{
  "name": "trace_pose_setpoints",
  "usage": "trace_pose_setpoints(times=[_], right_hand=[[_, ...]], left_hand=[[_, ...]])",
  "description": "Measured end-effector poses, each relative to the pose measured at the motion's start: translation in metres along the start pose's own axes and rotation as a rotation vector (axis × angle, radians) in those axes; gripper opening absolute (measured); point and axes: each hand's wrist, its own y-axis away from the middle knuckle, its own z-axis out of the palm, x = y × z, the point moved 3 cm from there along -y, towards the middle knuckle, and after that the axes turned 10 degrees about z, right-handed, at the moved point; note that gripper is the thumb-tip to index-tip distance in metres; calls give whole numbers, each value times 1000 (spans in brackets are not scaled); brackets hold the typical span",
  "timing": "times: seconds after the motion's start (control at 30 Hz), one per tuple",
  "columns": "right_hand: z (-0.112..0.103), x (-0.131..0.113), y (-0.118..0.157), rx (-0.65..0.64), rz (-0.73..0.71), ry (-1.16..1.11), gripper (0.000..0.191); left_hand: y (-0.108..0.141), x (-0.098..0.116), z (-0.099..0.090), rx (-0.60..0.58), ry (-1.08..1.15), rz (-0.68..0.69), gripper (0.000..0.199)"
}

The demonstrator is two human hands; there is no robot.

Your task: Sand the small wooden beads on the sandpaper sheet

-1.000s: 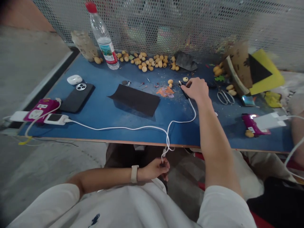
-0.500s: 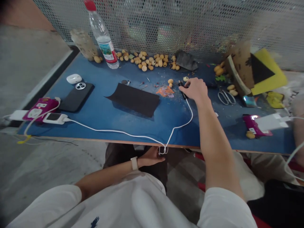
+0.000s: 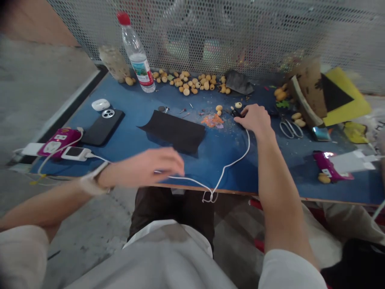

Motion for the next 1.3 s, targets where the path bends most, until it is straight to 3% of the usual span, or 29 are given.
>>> trace_pose_setpoints(times=[0.07,0.13,0.17,0.23,0.3,0.43,0.63,0.8,1.0,1.3], right_hand=[[2,4,-2,32,-3,-1,24],[2,4,-1,82,-17,-19,27],[2,2,0,104,-29,-34,27],[1,-7,7,133,-88,-89,21],[-2,-22,18,144,-213,-184,17],[2,-64,51,81,-510,-403,19],[23,-104,94,-121,-733,-497,22],[32,-106,102,-180,-820,-427,19],[31,-99,102,-157,-863,-387,39],[27,-101,105,-109,-911,-370,31]], left_hand=[[-26,-47,-40,12,-176,-57,33],[-42,-95,-58,-46,-255,-68,27],[-45,-116,-60,-97,-278,-82,32],[-45,-146,-53,-162,-300,-133,64],[-39,-159,-40,-175,-291,-147,84],[-27,-148,-18,-158,-335,-126,108],[-20,-135,-2,-171,-391,-154,129],[-17,-138,3,-167,-372,-165,125],[-16,-137,2,-178,-384,-158,123],[-14,-139,-1,-163,-375,-128,118]])
